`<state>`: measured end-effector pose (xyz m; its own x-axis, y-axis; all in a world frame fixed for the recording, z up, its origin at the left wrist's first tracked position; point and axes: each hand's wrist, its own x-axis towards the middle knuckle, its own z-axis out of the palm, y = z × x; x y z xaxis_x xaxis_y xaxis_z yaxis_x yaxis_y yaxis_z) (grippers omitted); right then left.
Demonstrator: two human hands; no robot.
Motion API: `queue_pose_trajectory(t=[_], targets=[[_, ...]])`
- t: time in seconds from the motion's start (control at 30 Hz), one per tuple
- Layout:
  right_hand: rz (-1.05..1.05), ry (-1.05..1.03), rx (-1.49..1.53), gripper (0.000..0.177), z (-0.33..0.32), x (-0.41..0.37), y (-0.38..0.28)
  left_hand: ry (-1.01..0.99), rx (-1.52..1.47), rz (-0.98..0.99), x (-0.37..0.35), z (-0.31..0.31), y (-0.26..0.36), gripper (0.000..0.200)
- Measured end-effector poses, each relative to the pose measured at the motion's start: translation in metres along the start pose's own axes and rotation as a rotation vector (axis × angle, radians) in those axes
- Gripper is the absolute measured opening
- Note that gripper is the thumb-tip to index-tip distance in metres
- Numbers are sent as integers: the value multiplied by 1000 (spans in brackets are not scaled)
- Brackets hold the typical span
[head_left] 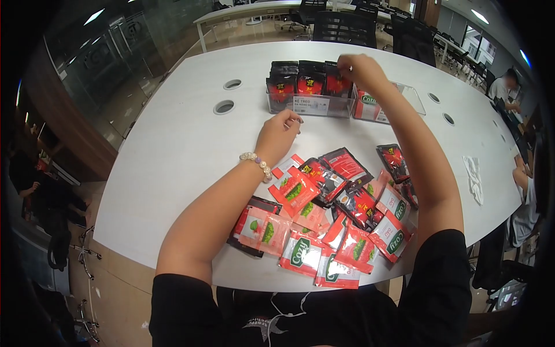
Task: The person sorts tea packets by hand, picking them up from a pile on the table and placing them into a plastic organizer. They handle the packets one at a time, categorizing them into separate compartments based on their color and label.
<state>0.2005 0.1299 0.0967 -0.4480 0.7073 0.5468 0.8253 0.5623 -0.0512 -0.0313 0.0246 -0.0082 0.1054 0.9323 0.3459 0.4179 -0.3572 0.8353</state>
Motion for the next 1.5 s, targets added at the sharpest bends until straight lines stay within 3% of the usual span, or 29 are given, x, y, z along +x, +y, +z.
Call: queue_pose_trajectory(t=[0.2, 0.4, 0.6, 0.7, 0.8, 0.93, 1.23, 1.33, 1.5], targets=[[128, -248, -172, 20, 15, -6, -16, -30, -4, 23, 6, 2, -4, 13], [135, -103, -296, 24, 11, -8, -24, -23, -24, 27, 9, 5, -5, 13], [-219, 283, -248, 21, 26, -11, -17, -2, -6, 30, 8, 5, -6, 13], [87, -283, 78, 25, 13, -14, -37, 20, -7, 37, 8, 6, -9, 13], [145, -543, 57, 35, 16, -18, -45, 22, -9, 38, 8, 5, -9, 14], [208, -693, 41, 65, 12, -16, -53, 20, -11, 22, 6, 5, -7, 14], [282, -788, -69, 78, 43, 5, -37, -11, 10, 6, 4, 2, -2, 14], [247, -733, -83, 77, 45, 5, -37, -18, 14, 16, 4, 2, -1, 14], [211, -677, -1, 60, 31, 6, -34, -19, -3, 4, 6, 3, -2, 14]])
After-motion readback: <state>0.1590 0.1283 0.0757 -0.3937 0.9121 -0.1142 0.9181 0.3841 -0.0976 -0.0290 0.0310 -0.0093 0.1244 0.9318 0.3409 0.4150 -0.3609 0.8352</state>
